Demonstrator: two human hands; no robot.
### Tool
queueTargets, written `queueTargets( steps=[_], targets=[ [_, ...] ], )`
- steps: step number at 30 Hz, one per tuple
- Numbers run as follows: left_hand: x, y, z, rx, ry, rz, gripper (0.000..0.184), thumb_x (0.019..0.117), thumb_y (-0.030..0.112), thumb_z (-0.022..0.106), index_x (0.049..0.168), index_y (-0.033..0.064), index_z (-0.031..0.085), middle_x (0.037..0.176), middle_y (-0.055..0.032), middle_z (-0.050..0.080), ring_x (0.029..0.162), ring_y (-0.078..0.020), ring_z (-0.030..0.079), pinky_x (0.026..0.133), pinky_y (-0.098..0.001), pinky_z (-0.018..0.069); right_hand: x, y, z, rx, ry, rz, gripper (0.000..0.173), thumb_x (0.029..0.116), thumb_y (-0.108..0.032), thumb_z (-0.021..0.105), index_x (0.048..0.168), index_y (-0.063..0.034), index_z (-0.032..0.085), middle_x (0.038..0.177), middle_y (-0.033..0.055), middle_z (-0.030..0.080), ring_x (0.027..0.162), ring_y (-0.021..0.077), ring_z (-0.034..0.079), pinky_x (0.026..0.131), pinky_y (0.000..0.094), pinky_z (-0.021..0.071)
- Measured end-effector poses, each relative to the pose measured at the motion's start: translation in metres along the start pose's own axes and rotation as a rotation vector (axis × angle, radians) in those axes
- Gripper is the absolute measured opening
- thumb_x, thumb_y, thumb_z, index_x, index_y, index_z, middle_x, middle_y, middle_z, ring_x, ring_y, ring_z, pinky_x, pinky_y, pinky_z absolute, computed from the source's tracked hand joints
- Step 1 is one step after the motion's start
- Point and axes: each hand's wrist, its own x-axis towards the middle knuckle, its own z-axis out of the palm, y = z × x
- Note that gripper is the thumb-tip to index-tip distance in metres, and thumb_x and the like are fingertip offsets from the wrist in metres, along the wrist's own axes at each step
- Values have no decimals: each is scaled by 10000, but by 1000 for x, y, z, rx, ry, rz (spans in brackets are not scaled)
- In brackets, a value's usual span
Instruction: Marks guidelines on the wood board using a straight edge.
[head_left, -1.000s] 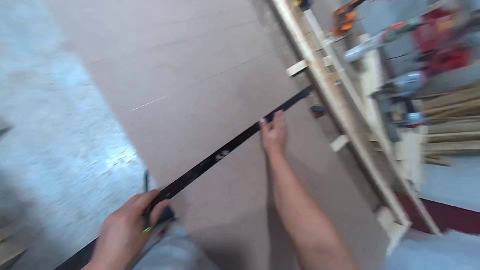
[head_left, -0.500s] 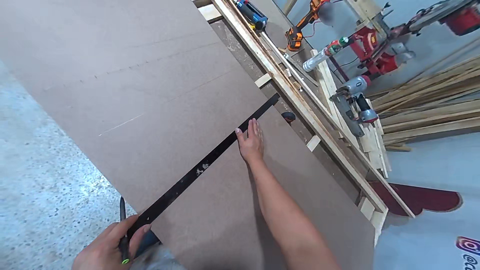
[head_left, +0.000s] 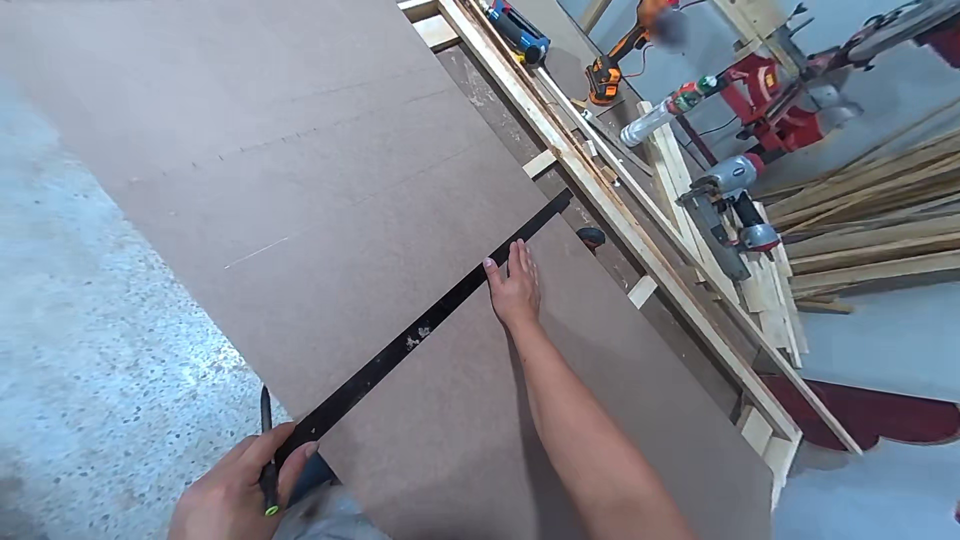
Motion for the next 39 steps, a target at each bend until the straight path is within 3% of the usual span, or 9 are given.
queueTargets(
  steps=[18, 21, 23, 27, 30, 36, 39],
  targets=[
    [-1, -1, 5, 20, 63, 13, 477, 971, 563, 603, 1081, 131, 774, 884, -67, 742, 739, -192, 717, 625, -390, 591, -1, -1, 0, -4, -14, 15, 911, 976, -772, 275, 1621, -129, 314, 1705, 21, 254, 1579, 177, 206, 1300, 445, 153],
    [7, 10, 7, 38, 104, 26, 470, 959, 559, 582, 1048, 143, 782, 873, -34, 746, 733, -166, 720, 630, -383, 608, 5, 4, -7, 7, -15, -32, 885, 992, -730, 329, 1593, -81, 363, 1680, 101, 303, 1557, 281, 276, 1270, 522, 231],
    [3, 12, 1, 51, 88, -9, 424, 947, 520, 614, 1048, 145, 785, 859, -16, 736, 726, -155, 716, 638, -390, 617, 3, -4, -16, 0, -115, -54, 902, 994, -720, 355, 1590, -43, 346, 1674, 165, 289, 1547, 354, 280, 1246, 581, 256],
    [0, 9, -2, 25, 19, -61, 326, 964, 451, 661, 1089, 168, 765, 863, 7, 708, 700, -126, 684, 621, -363, 602, 13, -21, -55, -74, -393, -1, 1182, 836, -854, 514, 1623, -22, 222, 1699, 214, 167, 1537, 448, 246, 1179, 705, 272],
    [-1, 8, -3, 18, 9, -47, 323, 972, 438, 655, 1101, 162, 762, 870, 0, 706, 693, -124, 681, 607, -354, 596, 22, -18, -59, -144, -493, 2, 1327, 741, -852, 645, 1631, -7, 142, 1708, 231, 83, 1539, 470, 214, 1155, 730, 275],
    [-1, 10, -6, 34, -25, -56, 343, 965, 460, 658, 1120, 169, 747, 900, 9, 710, 714, -119, 685, 622, -350, 599, 23, -21, -59, -168, -509, 8, 1357, 732, -841, 668, 1626, 15, 113, 1705, 245, 56, 1536, 476, 215, 1149, 718, 292],
    [7, 14, -37, 28, -96, -121, 510, 956, 563, 650, 1266, 162, 713, 1069, -31, 744, 928, -189, 725, 813, -455, 618, 24, -20, -59, -128, -500, 8, 1370, 721, -829, 693, 1625, 20, 110, 1705, 248, 53, 1539, 478, 206, 1155, 720, 285]
  ],
)
